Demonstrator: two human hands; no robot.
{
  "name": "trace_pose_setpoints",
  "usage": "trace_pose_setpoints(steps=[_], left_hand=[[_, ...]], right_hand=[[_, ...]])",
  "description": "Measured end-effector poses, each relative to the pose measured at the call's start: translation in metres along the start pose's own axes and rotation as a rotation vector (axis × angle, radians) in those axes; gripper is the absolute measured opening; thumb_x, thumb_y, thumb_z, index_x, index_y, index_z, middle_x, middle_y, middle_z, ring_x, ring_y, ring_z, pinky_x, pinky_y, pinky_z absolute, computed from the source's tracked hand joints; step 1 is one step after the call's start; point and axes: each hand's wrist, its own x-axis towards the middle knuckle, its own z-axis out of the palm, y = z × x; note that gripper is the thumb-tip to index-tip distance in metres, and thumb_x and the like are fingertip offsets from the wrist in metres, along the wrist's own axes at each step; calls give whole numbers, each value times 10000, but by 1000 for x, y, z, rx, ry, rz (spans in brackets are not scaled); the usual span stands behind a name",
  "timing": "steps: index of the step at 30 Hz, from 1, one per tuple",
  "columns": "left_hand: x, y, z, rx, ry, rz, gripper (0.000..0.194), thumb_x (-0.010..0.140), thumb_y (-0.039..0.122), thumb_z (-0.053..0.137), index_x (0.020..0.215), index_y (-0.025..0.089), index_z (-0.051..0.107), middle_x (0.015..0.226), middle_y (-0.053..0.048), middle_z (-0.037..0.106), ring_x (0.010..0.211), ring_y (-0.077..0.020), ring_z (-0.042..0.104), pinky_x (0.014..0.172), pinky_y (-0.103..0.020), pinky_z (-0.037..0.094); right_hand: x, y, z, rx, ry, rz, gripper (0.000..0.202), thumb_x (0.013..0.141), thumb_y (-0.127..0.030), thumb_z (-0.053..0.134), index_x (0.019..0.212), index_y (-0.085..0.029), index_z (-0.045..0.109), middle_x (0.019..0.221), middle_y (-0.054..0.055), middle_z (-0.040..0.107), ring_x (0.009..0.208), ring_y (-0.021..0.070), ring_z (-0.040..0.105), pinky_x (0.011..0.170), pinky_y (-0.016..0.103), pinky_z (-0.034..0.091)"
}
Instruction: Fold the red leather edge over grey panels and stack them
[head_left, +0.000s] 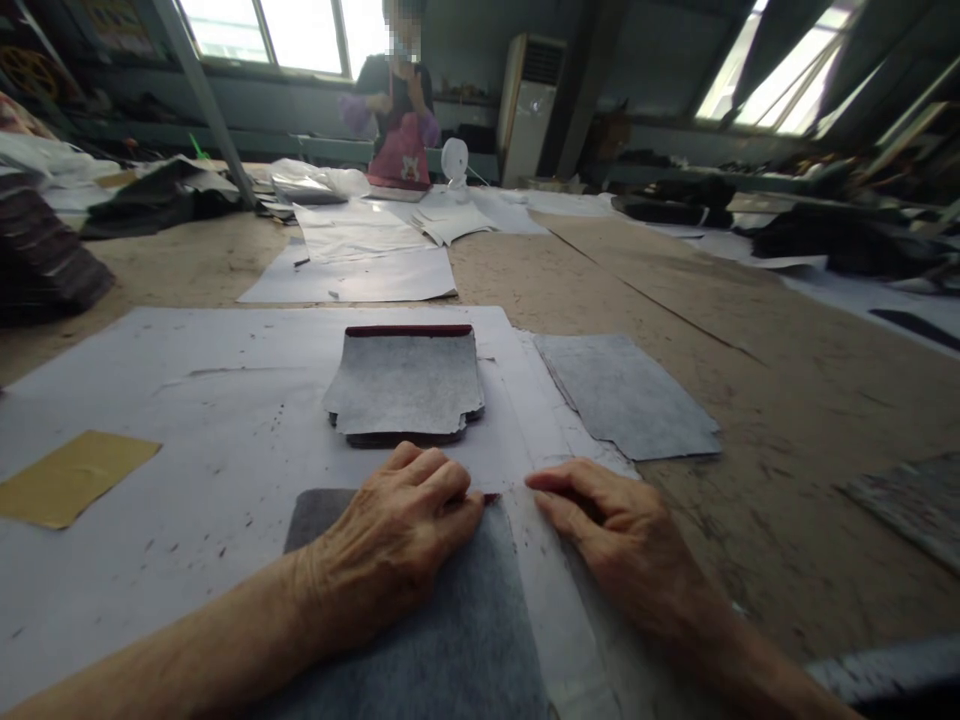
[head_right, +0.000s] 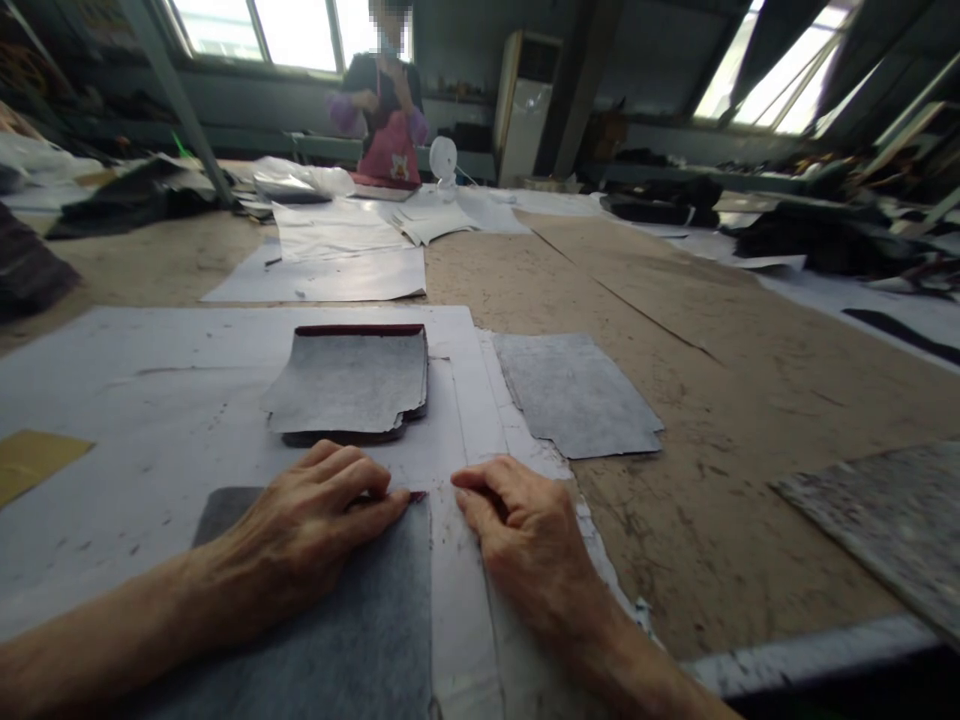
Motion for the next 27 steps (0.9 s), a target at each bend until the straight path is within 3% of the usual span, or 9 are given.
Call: trace_pose_setpoints(steps=[2,8,18,23,27], left_hand=[[0,0,0,8,0,21,271,857,75,336,975,136,572,823,-60,526,735,-174,445,679,-342,359],[3,2,0,13,39,35,273,870,88,316,947,129,575,778,-49,520,711,-172,446,665,-344,363],[-17,-15,-12,-98,119,-40,299,807,0,415,1024,151,553,828,-49,531,728,-146,455,638,-282,402],[-28,-19,-17,-72,37,17,277,852,28,370,1054,133,528,850,-64,524,748,-156,445,670,-316,401],[-27,-20,-15,-42,3,56,253,875,60,351,1063,97,517,841,-73,524,752,-165,447,688,-341,391]], right_hand=[[0,-3,1,-29,27,-46,151,814,-107,502,848,-158,641,773,21,599,713,109,562,655,215,461],[-9,-13,18,-301,24,-381,285,815,-69,399,980,-101,629,759,78,552,714,171,512,586,284,456],[-11,-13,20,-438,31,-477,289,815,-67,374,962,-72,622,786,101,560,733,198,489,585,329,455],[-10,-17,20,-495,55,-569,321,855,-39,318,955,-56,623,938,126,593,902,232,500,719,377,451],[-10,-16,18,-541,-19,-592,340,879,-49,290,997,-49,609,986,121,593,956,229,496,790,383,438]])
